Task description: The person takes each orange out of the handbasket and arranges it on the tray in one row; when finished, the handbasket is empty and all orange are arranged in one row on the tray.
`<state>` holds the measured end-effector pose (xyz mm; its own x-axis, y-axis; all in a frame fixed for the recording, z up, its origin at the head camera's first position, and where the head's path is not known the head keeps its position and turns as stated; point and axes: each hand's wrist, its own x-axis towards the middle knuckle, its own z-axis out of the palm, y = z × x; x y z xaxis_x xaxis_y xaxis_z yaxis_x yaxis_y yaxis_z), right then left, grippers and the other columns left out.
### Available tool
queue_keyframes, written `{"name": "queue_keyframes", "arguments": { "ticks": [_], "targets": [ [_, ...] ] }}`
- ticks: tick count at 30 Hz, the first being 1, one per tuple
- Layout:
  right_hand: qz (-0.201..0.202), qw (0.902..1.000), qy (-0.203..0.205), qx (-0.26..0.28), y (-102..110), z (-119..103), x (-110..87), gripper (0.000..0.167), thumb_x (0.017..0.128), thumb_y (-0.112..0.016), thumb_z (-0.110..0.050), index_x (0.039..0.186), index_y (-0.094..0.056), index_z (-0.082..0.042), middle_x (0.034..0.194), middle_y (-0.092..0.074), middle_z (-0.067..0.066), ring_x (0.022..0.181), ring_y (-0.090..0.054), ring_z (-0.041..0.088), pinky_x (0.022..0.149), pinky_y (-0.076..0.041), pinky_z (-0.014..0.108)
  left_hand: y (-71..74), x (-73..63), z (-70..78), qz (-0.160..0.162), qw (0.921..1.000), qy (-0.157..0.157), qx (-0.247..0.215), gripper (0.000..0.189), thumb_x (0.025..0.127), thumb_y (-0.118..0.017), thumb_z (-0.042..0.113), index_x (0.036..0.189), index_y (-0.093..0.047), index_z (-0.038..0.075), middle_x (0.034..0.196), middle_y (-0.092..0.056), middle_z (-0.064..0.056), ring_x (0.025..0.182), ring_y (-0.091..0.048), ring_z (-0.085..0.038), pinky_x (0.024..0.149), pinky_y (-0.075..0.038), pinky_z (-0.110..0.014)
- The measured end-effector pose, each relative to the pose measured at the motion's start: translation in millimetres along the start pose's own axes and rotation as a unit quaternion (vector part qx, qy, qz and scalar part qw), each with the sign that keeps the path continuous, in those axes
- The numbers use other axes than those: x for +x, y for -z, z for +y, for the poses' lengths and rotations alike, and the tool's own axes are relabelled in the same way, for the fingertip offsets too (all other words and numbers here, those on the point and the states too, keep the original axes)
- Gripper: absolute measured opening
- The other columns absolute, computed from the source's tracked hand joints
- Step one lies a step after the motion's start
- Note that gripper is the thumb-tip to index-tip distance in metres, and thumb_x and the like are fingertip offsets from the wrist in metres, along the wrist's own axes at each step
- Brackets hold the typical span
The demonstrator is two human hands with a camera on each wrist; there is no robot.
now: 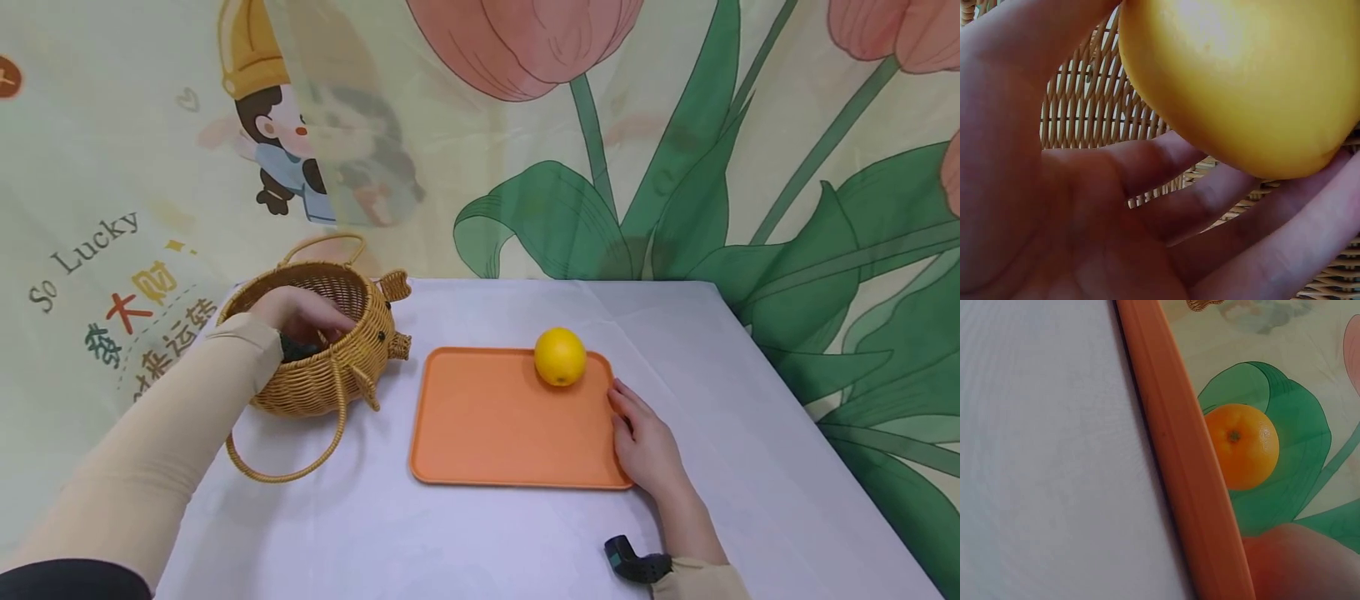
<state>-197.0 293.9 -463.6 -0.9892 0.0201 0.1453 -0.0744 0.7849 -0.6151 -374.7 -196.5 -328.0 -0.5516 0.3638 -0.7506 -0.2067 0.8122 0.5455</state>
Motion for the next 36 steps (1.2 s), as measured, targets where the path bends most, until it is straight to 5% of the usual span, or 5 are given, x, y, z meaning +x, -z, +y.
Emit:
{"name": "queue_keyframes", "arguments": {
  "ticks": [10, 17, 26, 31, 36],
  "targets": [
    [-0.003, 0.9999, 0.012, 0.0, 2, 5, -3.2, 0.045, 0.108, -0.048, -0.01, 0.151, -0.045, 0.003, 0.16, -0.038, 0.018, 0.145, -0.033, 0.046, 0.109, -0.034, 0.066, -5.9, 4.9, 2.6, -0.008, 0.9997, -0.021, -0.003, 0.028, 0.103, -0.05, 0.034, 0.106, -0.057, 0.008, 0.095, -0.048, -0.002, 0.087, -0.048, -0.015, 0.081, -0.045, -0.025],
    [-0.003, 0.9999, 0.009, -0.003, 2, 5, -5.6, 0.045, 0.108, -0.048, -0.011, 0.151, -0.045, 0.003, 0.159, -0.038, 0.019, 0.144, -0.034, 0.046, 0.109, -0.034, 0.066, -4.1, 4.4, -1.3, 0.072, 0.9966, 0.002, -0.041, 0.066, 0.1, -0.053, 0.044, 0.138, -0.04, -0.008, 0.128, -0.049, -0.023, 0.117, -0.053, -0.033, 0.102, -0.048, -0.039],
    [-0.003, 0.9999, 0.015, 0.0, 0, 2, -6.3, 0.045, 0.108, -0.049, -0.01, 0.15, -0.046, 0.004, 0.159, -0.039, 0.02, 0.144, -0.034, 0.047, 0.109, -0.033, 0.067, -6.2, -3.4, -3.5, 0.18, 0.9708, 0.005, -0.158, 0.068, 0.102, -0.053, 0.044, 0.144, -0.034, -0.006, 0.126, -0.045, -0.023, 0.099, -0.059, -0.033, 0.076, -0.06, -0.036],
    [0.005, 0.9998, 0.02, -0.002, -1, 1, -4.2, 0.044, 0.107, -0.048, -0.01, 0.149, -0.047, 0.005, 0.158, -0.04, 0.021, 0.143, -0.036, 0.048, 0.108, -0.034, 0.067, -7.1, -8.1, -4.5, 0.203, 0.9495, -0.003, -0.239, 0.06, 0.106, -0.05, 0.037, 0.145, -0.033, -0.005, 0.126, -0.043, -0.023, 0.098, -0.061, -0.036, 0.072, -0.062, -0.038],
    [0.006, 0.9997, 0.024, -0.001, -1, -1, -3.2, 0.044, 0.108, -0.049, -0.01, 0.149, -0.047, 0.004, 0.158, -0.04, 0.02, 0.143, -0.035, 0.047, 0.108, -0.034, 0.067, -3.7, -7.9, -5.6, 0.2, 0.9436, 0.007, -0.264, 0.062, 0.102, -0.062, 0.031, 0.144, -0.033, -0.004, 0.127, -0.042, -0.021, 0.102, -0.059, -0.034, 0.077, -0.061, -0.038]
  ]
}}
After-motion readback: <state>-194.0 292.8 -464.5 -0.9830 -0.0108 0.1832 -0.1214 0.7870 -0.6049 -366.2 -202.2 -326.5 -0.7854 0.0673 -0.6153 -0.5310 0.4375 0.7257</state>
